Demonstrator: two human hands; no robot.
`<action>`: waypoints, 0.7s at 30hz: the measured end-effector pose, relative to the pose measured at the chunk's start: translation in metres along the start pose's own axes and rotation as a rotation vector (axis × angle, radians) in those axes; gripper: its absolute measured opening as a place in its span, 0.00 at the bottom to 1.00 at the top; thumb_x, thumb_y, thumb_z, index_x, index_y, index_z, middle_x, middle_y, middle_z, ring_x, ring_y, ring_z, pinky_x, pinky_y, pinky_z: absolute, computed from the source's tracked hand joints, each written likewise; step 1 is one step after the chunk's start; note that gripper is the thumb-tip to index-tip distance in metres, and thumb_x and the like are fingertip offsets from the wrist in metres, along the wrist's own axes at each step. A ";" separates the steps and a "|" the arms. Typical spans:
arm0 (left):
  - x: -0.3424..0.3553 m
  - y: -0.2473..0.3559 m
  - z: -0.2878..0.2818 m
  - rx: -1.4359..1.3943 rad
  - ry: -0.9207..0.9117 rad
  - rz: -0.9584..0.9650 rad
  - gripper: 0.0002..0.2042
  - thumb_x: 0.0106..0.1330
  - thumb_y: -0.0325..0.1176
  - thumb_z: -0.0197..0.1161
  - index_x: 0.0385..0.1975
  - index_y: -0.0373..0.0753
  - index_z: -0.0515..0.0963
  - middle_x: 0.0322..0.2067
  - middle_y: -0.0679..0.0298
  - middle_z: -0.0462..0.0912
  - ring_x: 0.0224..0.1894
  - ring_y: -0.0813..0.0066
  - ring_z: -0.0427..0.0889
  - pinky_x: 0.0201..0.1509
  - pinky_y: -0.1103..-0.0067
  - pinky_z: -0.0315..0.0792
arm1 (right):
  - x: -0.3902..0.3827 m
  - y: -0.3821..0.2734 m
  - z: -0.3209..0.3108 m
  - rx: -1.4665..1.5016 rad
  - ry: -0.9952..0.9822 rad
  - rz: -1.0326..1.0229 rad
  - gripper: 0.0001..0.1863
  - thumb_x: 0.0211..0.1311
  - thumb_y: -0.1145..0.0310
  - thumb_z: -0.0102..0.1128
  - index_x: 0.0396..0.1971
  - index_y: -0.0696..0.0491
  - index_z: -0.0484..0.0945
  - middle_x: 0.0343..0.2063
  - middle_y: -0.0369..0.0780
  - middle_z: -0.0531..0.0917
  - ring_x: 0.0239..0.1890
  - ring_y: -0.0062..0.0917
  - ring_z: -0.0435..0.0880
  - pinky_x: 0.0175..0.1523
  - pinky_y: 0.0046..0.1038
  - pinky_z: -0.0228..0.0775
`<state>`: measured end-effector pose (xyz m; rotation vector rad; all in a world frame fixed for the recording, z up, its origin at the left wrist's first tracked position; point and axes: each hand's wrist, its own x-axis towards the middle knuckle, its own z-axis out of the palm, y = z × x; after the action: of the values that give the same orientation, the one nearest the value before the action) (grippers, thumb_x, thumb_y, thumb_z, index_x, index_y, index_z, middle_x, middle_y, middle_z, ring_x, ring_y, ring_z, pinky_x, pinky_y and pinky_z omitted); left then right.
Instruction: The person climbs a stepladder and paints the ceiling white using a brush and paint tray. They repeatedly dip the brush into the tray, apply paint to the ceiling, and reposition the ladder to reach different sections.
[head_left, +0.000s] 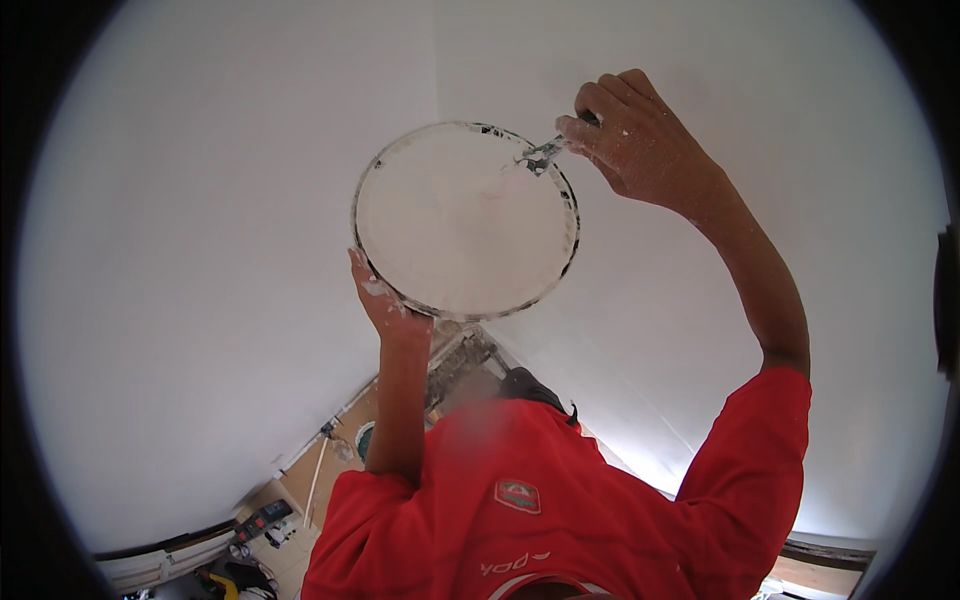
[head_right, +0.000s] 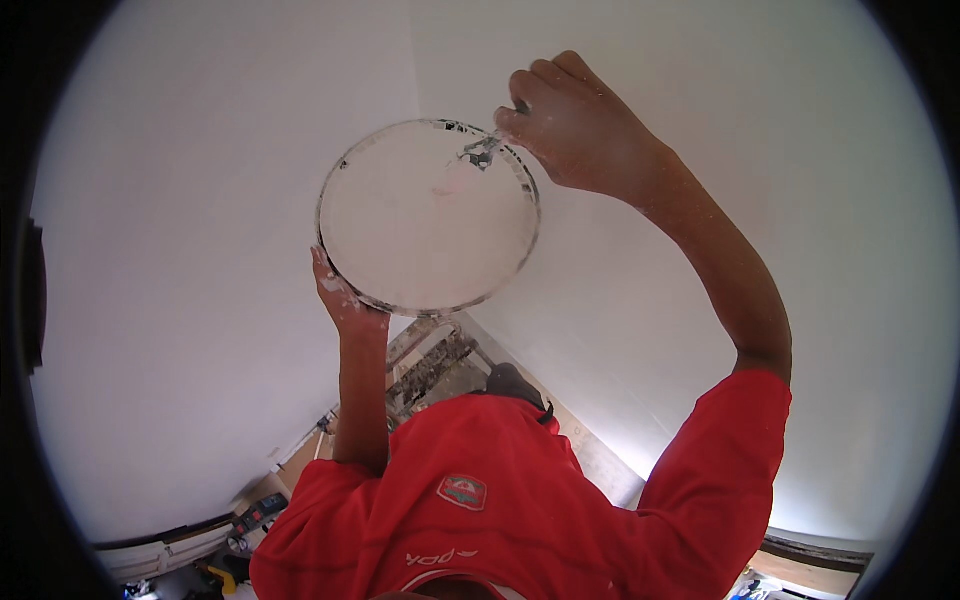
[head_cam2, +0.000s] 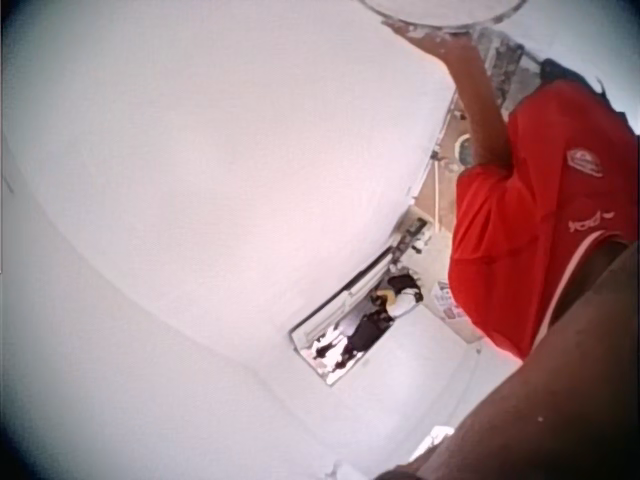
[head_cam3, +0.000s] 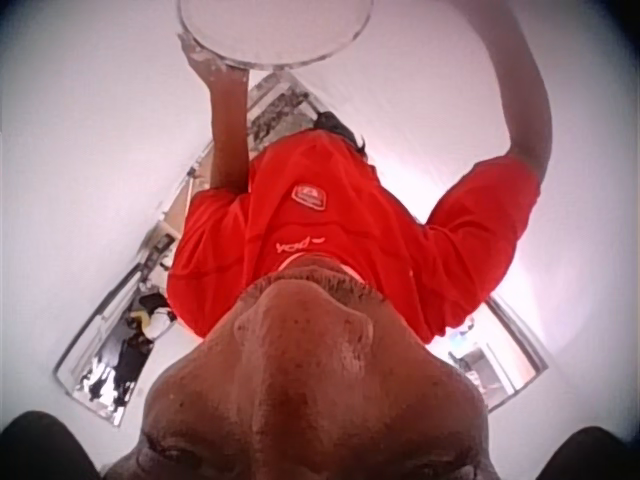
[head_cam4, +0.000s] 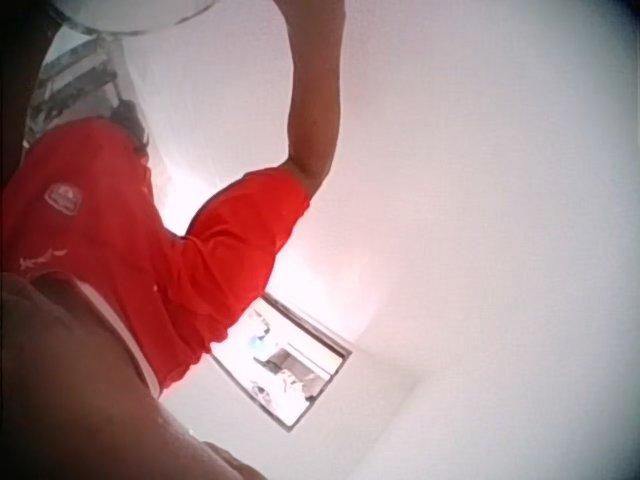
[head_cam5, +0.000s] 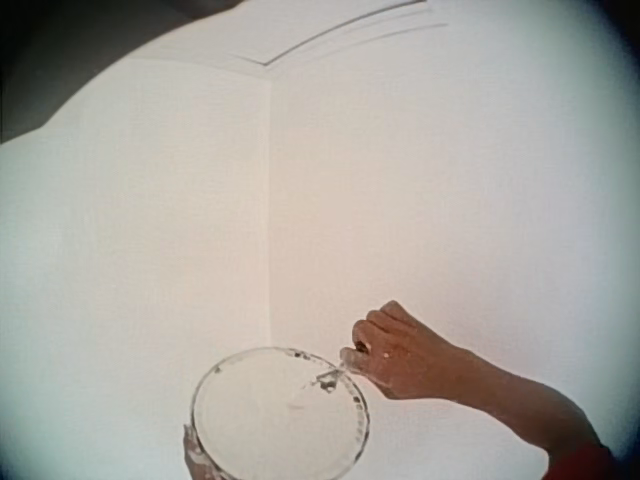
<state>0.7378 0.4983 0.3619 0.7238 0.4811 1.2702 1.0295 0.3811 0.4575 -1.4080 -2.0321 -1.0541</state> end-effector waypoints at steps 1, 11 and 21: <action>-0.004 0.003 0.009 -0.003 0.006 0.005 0.26 0.78 0.54 0.38 0.65 0.42 0.63 0.62 0.60 0.70 0.62 0.61 0.71 0.64 0.63 0.69 | 0.000 0.004 -0.005 0.035 -0.075 0.047 0.03 0.60 0.67 0.64 0.29 0.50 0.81 0.29 0.34 0.77 0.40 0.26 0.76 0.51 0.31 0.67; -0.038 0.000 0.051 0.010 -0.055 0.034 0.26 0.78 0.53 0.37 0.65 0.43 0.64 0.62 0.60 0.69 0.62 0.61 0.72 0.63 0.63 0.71 | -0.061 0.051 -0.038 0.217 -0.284 0.295 0.05 0.65 0.64 0.62 0.34 0.49 0.79 0.26 0.36 0.76 0.32 0.30 0.75 0.44 0.33 0.66; -0.029 0.004 0.018 -0.040 -0.063 0.023 0.26 0.78 0.53 0.37 0.65 0.42 0.63 0.62 0.59 0.70 0.61 0.60 0.72 0.63 0.62 0.71 | -0.052 0.013 -0.007 -0.051 0.137 0.122 0.06 0.58 0.71 0.65 0.33 0.49 0.76 0.31 0.34 0.74 0.34 0.28 0.73 0.43 0.34 0.67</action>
<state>0.7401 0.4668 0.3757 0.7358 0.3960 1.2710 1.0605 0.3477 0.4285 -1.4247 -1.8112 -1.1242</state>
